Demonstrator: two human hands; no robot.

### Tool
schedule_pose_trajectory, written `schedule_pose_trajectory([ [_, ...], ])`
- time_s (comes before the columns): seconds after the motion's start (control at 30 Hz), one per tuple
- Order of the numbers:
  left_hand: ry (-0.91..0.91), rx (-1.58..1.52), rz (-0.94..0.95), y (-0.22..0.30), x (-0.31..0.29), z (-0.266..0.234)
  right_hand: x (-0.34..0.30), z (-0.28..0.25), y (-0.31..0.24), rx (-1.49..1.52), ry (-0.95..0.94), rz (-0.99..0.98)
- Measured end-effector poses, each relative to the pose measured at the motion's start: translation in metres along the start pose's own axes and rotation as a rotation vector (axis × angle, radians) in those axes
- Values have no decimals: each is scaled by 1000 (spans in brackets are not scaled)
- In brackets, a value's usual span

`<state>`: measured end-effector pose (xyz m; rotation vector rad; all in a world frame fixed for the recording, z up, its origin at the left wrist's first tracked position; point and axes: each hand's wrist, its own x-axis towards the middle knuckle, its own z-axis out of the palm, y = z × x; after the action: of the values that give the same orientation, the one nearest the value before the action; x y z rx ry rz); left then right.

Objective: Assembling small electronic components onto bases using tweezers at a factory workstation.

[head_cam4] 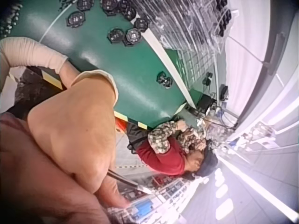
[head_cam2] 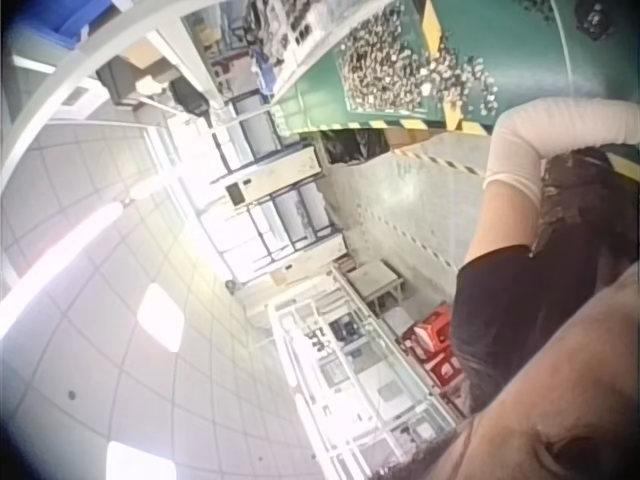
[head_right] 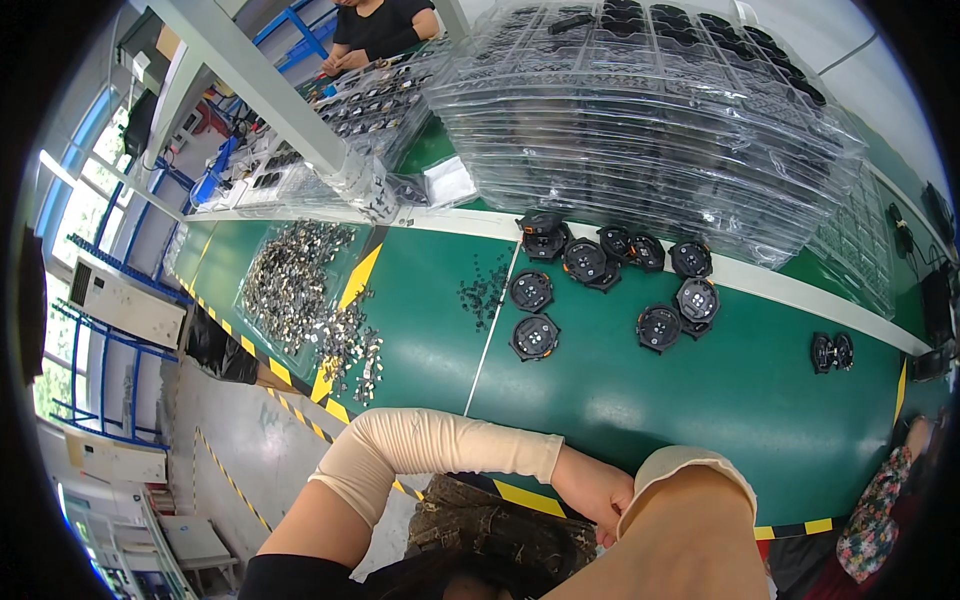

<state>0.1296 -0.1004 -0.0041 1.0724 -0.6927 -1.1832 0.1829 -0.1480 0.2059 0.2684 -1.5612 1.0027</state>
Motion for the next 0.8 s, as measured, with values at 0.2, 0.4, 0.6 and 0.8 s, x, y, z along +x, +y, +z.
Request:
schedule_pose_trajectory([
  [0.2,6,1,-10,0,0,0,0,2,0,27,4,12],
  [0.4,3,-10,0,-2,1,-1,0,1,-1,-5,16,9],
  [0.6,2,-10,-7,-2,0,-1,0,3,-1,10,10,14],
  [0.8,3,-7,-16,1,0,0,-1,2,-1,22,16,15],
])
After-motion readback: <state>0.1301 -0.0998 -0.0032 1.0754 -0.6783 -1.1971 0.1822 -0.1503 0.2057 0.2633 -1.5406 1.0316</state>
